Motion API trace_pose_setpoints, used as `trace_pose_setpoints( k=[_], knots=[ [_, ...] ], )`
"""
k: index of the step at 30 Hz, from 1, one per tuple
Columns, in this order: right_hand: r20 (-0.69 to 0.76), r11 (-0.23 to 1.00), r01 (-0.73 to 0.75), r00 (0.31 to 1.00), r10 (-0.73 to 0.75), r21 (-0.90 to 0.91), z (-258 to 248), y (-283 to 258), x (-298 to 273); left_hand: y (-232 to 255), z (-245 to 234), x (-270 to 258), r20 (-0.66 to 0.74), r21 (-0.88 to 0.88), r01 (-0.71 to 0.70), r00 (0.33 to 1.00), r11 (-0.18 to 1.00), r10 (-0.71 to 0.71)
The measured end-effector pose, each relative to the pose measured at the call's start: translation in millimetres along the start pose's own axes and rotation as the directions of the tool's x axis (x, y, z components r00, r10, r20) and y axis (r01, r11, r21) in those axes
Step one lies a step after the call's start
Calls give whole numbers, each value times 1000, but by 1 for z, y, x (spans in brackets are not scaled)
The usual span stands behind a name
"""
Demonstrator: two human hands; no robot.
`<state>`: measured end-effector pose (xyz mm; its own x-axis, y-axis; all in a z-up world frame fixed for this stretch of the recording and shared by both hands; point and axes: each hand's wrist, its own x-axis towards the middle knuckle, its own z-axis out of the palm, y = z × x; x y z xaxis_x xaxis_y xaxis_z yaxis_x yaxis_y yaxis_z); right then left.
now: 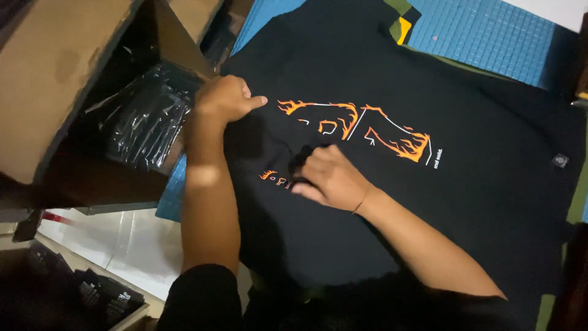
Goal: Folding t-shirts and stacking them on a mat.
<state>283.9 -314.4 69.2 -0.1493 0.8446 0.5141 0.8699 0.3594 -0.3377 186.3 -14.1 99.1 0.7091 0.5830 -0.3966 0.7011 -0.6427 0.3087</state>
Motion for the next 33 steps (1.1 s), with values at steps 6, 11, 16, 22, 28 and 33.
trace_pose_setpoints(
  k=[6,11,16,22,28,33],
  knots=[
    [-64,945,-261,965,254,-194,-23,36,-25,-2,9,2,-87,-58,-85,993,995,80],
    [-175,912,-324,942,287,-251,-1,78,-53,-17,22,21,-162,-154,-104,984,982,79],
    [-187,819,-409,912,364,-401,-5,69,-51,0,18,13,-177,-205,-56,984,977,19],
    [-155,731,-452,885,438,-511,-17,37,-42,20,18,6,-331,78,-40,942,996,63],
    [-57,666,-566,781,622,-487,-26,3,-75,110,64,-15,-331,322,-537,708,780,624],
    [-70,516,-696,626,776,-499,-64,-3,-135,134,113,-11,-245,314,-762,512,567,823]
  ],
)
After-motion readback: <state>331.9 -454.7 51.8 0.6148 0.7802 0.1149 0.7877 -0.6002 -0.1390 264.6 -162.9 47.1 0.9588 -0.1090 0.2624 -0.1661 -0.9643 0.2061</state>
